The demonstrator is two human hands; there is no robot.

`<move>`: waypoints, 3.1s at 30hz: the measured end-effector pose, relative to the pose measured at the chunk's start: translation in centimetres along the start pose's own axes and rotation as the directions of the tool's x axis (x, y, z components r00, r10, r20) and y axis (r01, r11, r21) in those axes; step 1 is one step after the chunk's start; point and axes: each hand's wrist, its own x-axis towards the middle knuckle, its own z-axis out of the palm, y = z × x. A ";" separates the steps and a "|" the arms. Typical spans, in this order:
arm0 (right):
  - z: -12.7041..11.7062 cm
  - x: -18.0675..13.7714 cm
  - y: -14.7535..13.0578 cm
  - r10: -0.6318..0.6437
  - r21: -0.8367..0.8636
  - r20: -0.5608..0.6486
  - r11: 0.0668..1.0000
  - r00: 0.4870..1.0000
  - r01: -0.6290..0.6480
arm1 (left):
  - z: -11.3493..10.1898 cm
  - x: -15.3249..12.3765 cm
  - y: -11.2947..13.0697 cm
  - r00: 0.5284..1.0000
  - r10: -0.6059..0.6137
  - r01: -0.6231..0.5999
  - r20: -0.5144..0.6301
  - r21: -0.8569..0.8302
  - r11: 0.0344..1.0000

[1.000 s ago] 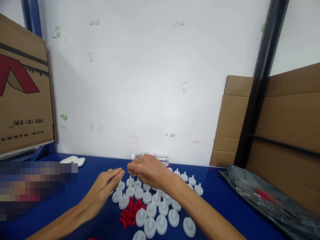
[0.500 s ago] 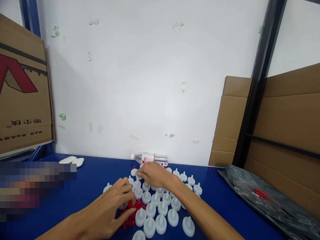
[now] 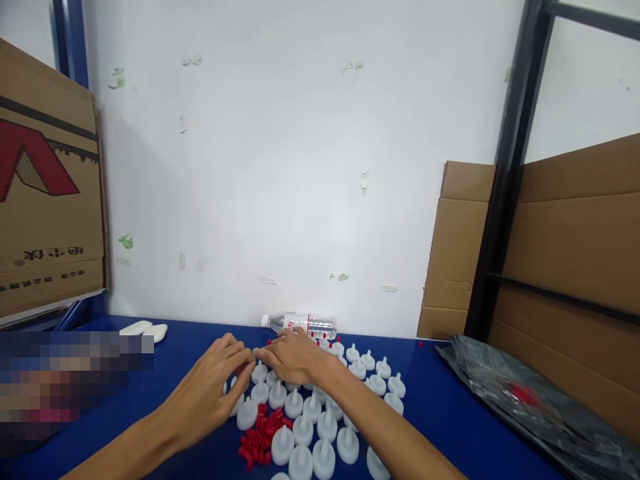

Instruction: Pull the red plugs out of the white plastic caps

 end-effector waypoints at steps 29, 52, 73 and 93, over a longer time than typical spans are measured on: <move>-5.5 0.4 -4.2 -0.133 -0.187 -0.045 0.975 0.990 0.123 | -0.1 1.2 -2.5 0.904 -0.424 0.310 -0.056 -0.598 0.739; -5.5 -1.2 1.1 0.276 -0.131 0.060 0.955 0.959 -0.266 | -0.2 -1.2 1.9 0.979 0.076 -0.033 0.190 -0.220 0.975; -5.2 -3.4 6.7 0.640 -0.226 0.397 0.763 0.658 -0.606 | 0.4 -0.7 1.2 0.999 0.023 -0.018 0.031 -0.165 0.986; -9.9 -2.5 -3.8 0.083 0.094 0.170 0.991 0.982 -0.100 | 0.4 -0.7 1.1 0.984 -0.172 0.164 -0.039 -0.147 0.975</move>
